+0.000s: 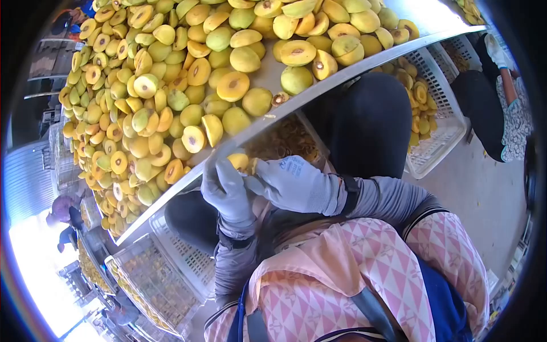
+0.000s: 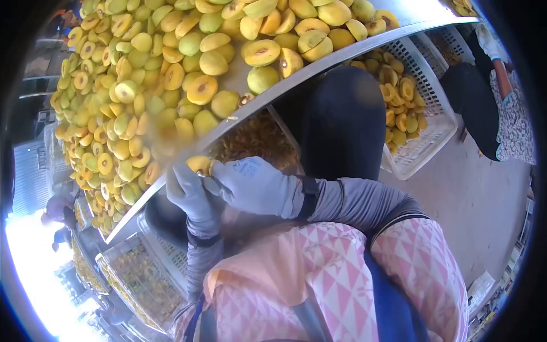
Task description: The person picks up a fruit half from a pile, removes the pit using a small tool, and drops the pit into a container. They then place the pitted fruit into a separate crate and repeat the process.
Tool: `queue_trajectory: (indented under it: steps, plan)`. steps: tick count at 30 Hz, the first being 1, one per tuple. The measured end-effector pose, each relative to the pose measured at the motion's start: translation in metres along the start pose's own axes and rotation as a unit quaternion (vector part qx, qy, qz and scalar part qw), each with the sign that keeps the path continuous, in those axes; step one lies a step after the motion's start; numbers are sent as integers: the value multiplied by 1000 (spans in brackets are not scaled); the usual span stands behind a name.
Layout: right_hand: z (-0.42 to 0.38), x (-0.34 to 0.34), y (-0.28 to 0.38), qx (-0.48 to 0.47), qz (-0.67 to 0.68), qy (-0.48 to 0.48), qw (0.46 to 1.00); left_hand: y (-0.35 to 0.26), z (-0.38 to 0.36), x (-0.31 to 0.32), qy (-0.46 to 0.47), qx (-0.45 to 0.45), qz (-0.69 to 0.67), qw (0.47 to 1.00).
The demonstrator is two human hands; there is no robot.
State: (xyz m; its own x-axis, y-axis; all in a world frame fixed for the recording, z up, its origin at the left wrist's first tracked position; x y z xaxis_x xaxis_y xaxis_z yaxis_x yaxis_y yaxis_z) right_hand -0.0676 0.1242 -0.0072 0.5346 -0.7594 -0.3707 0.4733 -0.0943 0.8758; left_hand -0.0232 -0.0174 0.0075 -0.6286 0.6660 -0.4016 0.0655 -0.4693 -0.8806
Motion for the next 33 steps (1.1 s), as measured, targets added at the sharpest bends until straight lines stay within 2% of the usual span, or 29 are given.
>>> queue_trajectory:
  steps: [2, 5, 9, 10, 12, 14, 16, 18, 20, 22, 24, 26, 28, 30, 33]
  plan:
    - [0, -5, 6, -18, 8, -32, 999, 0, -1, 1, -2, -54, -84, 995]
    - [5, -2, 6, 40, 37, 14, 998, 9, 0, -1, 25, -97, -125, 987]
    - [7, 2, -3, 38, 90, 28, 995, 7, -1, 2, 39, 70, -16, 997]
    - [6, 5, -7, 26, 101, 25, 994, -3, -3, 5, 42, 139, 40, 989]
    - [4, 9, -12, 18, 108, 22, 994, -10, -5, 7, 56, 193, 112, 973]
    - [3, 11, -13, 24, 101, 23, 994, -2, -5, 3, 63, 154, 115, 979]
    - [-4, 4, 2, 10, 22, -4, 1000, 23, -7, 2, 44, 91, 52, 994]
    - [-7, -2, 9, -4, -23, -8, 1000, 38, -8, 2, 24, 81, 18, 996]
    - [-8, -3, 9, -11, -32, 11, 999, 35, -7, 3, 32, 127, 50, 990]
    - [-4, -1, 3, 25, 5, 34, 999, 24, -6, 4, 63, 160, 91, 981]
    - [1, -1, 0, 57, 39, 53, 996, 10, -3, 5, 70, 137, 76, 985]
    - [4, -3, 1, 86, 72, 70, 991, 2, -3, 7, 53, 52, 1, 997]
    - [4, -1, -3, 70, 97, 70, 990, 4, -3, 6, 53, -54, -71, 995]
    - [3, 0, -8, 54, 108, 65, 991, 12, -4, 5, 50, -101, -96, 989]
    - [2, 5, -14, 36, 123, 55, 990, 27, -7, 6, 28, -52, -70, 996]
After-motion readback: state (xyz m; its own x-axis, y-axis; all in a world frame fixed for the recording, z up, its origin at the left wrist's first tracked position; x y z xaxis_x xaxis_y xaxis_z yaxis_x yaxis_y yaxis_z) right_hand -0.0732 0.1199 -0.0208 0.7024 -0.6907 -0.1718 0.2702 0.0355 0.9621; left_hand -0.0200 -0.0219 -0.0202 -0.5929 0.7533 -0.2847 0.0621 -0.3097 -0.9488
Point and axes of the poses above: each hand's wrist, its own z-axis towards the middle knuckle, its own x-axis out of the palm, y = z × x, the point moved 3 cm from there along z, towards the middle knuckle, and after that the axes turned 3 degrees about z, right-handed, at the moved point
